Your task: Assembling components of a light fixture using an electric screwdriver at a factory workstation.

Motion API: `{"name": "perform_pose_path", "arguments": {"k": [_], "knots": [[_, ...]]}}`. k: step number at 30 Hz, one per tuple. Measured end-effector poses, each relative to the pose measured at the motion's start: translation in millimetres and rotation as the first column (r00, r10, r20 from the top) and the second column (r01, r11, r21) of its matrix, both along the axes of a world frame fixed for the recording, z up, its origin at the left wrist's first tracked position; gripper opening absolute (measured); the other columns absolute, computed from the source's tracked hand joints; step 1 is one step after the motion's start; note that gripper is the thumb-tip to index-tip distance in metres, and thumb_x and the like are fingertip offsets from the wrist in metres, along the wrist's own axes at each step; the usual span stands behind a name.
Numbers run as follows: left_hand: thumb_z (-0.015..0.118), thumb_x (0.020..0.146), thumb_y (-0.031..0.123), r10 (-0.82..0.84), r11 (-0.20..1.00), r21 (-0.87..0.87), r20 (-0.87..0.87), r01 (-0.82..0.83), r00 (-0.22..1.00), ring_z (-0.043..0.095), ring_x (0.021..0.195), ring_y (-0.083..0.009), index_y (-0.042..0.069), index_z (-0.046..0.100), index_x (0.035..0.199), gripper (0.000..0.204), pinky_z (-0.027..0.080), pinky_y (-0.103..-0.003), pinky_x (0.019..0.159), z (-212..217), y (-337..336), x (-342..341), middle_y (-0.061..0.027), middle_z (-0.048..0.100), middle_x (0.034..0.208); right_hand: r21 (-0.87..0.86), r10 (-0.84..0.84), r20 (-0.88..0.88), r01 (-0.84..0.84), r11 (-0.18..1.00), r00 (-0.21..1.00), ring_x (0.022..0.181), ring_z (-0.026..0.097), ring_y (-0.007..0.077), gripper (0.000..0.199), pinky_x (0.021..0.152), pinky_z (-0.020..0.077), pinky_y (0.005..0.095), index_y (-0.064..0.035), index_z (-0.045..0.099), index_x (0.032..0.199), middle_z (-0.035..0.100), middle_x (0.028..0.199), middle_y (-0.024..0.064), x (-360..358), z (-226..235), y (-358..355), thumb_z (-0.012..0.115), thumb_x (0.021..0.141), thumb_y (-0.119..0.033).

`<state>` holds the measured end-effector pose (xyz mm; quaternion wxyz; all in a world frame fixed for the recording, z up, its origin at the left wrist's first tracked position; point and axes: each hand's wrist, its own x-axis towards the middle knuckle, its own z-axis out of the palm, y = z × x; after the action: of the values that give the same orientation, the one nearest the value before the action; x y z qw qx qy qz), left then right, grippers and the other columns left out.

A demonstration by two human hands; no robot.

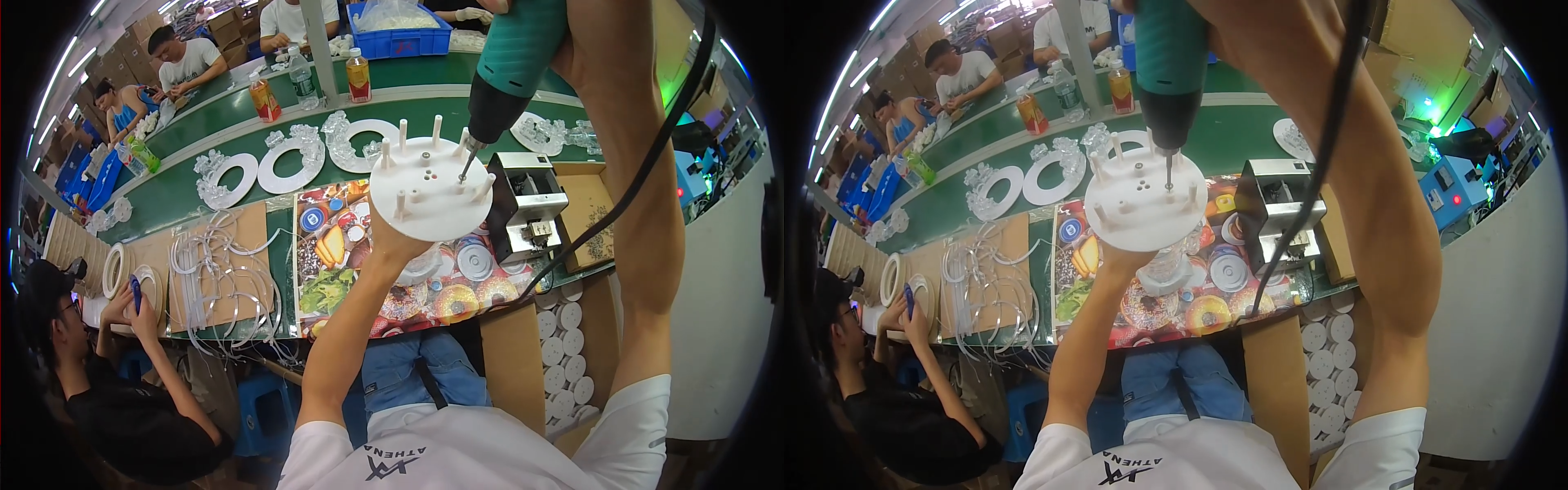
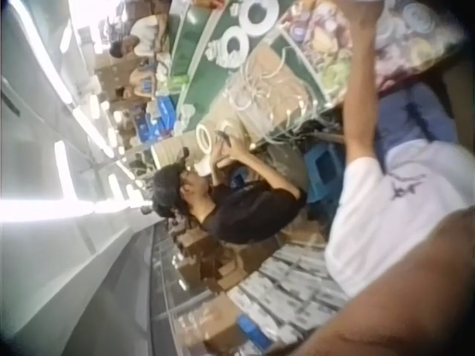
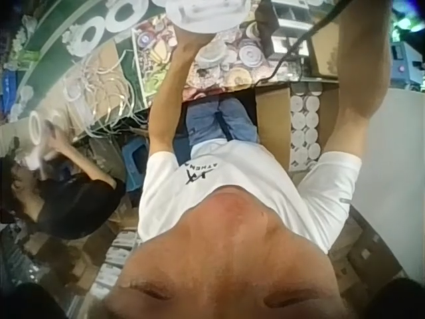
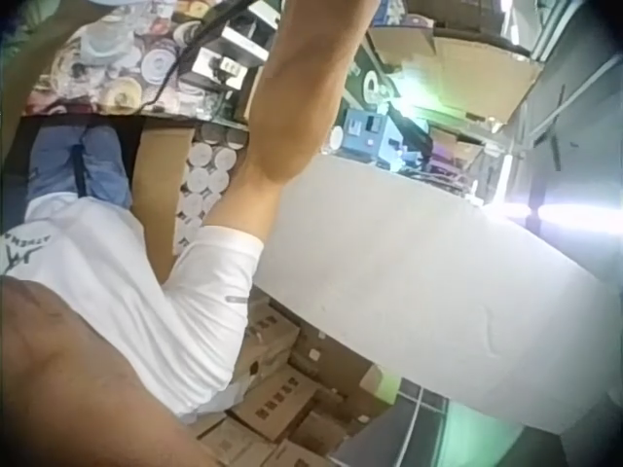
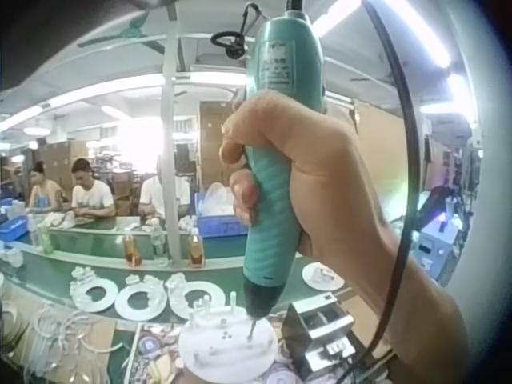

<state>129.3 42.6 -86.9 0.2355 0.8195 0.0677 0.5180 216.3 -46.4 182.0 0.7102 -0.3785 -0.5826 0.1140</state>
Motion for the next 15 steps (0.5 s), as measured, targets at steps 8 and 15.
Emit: {"name": "perform_pose_path", "arguments": {"k": [8, 15], "knots": [[0.055, 0.088, 0.038, 0.006, 0.994, -0.110, -0.114, -0.019, 0.993, 0.046, 0.127, -0.0175, 0.029, 0.058, 0.127, 0.041, 0.005, -0.053, 0.114, -11.9, 4.9, 7.9, 0.0095, 0.059, 0.128, 0.005, -0.064, 0.023, 0.064, 0.998, 0.998, 0.053, 0.055, 0.0104, 0.018, 0.048, 0.0475, 0.0266, -0.0012, 0.055, 0.082, 0.055, 0.072, 0.0073, -5.6, 0.2, -2.1, 0.062, 0.078, -0.017], [0.055, 0.088, 0.037, 0.180, 0.984, 0.021, -0.106, -0.179, 0.978, 0.048, 0.126, -0.0179, 0.034, 0.057, 0.126, 0.038, 0.008, -0.059, 0.111, -33.3, 20.8, 15.1, 0.0107, 0.060, 0.127, -0.120, -0.054, -0.010, 0.053, 0.991, 0.998, 0.053, 0.055, 0.0122, 0.018, 0.047, 0.0474, 0.0272, 0.0015, 0.054, 0.085, 0.056, 0.071, 0.0071, 2.3, 6.6, -2.6, 0.062, 0.077, -0.012]]}}
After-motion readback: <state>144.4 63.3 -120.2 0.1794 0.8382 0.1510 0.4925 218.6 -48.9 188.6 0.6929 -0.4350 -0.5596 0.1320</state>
